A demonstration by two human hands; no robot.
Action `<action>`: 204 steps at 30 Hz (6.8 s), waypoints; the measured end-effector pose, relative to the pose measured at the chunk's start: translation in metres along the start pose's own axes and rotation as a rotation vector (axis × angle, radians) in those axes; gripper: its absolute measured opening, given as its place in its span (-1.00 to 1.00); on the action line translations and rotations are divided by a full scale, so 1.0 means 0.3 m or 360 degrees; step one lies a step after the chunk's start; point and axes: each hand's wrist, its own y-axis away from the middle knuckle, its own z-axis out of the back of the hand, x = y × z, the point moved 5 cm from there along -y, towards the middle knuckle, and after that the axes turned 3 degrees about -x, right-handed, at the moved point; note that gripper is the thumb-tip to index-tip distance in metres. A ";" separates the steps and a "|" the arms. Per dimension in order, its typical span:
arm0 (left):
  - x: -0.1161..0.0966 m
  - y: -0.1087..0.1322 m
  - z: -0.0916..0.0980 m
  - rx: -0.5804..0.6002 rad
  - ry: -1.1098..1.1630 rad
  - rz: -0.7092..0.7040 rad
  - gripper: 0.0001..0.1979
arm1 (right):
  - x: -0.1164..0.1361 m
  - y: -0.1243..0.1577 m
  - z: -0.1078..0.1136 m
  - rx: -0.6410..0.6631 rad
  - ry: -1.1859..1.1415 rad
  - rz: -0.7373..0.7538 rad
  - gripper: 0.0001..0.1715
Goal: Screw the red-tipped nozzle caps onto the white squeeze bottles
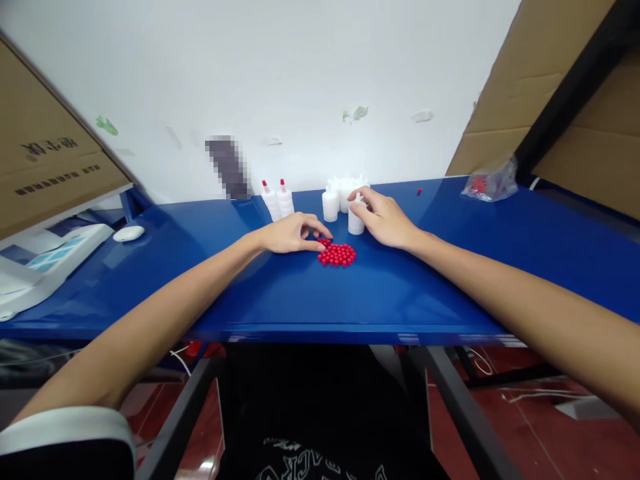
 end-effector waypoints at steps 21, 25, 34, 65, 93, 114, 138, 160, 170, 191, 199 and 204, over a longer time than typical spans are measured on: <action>0.029 0.042 -0.007 -0.0401 0.0115 -0.0306 -0.71 | -0.005 -0.003 -0.003 0.0006 -0.0026 0.0015 -0.60; 0.010 0.047 0.001 -0.0492 0.0034 -0.0389 -0.75 | -0.003 -0.002 -0.002 -0.0004 -0.0013 0.0036 -0.61; -0.044 0.064 0.041 -0.0742 -0.0294 -0.0426 -0.80 | -0.002 -0.002 -0.001 0.0019 -0.0006 0.0021 -0.59; -0.053 0.001 -0.034 0.0000 -0.0953 -0.0184 -0.58 | -0.010 -0.003 -0.007 0.0004 0.0000 0.0059 -0.60; -0.086 -0.017 -0.052 0.0076 -0.1111 -0.0101 -0.55 | -0.021 -0.003 -0.009 0.0007 0.0010 0.0057 -0.57; -0.095 -0.011 -0.050 0.0118 -0.1055 -0.0058 -0.62 | -0.023 -0.004 -0.013 0.0024 -0.0002 0.0060 -0.54; -0.094 -0.020 -0.058 0.0214 -0.1172 0.0004 -0.55 | -0.011 -0.002 -0.012 0.0038 -0.0013 0.0034 -0.53; -0.020 -0.025 -0.028 -0.0527 0.0373 -0.0073 -0.49 | 0.043 0.017 -0.047 0.0169 -0.0023 0.0335 -0.62; -0.111 0.060 0.002 -0.0893 -0.0074 -0.0457 -0.55 | 0.155 0.074 -0.006 0.0107 0.0235 0.0544 -0.64; -0.184 0.080 -0.051 -0.0656 -0.1079 -0.0803 -0.54 | 0.197 0.107 -0.014 0.0190 0.0154 0.0517 -0.44; -0.216 0.098 -0.032 -0.0883 -0.1088 -0.0878 -0.52 | 0.174 0.088 0.021 0.0050 -0.0119 0.0304 -0.40; -0.255 0.119 -0.029 -0.1079 -0.1013 -0.1078 -0.57 | 0.165 0.076 0.021 0.0086 -0.0415 0.0231 -0.41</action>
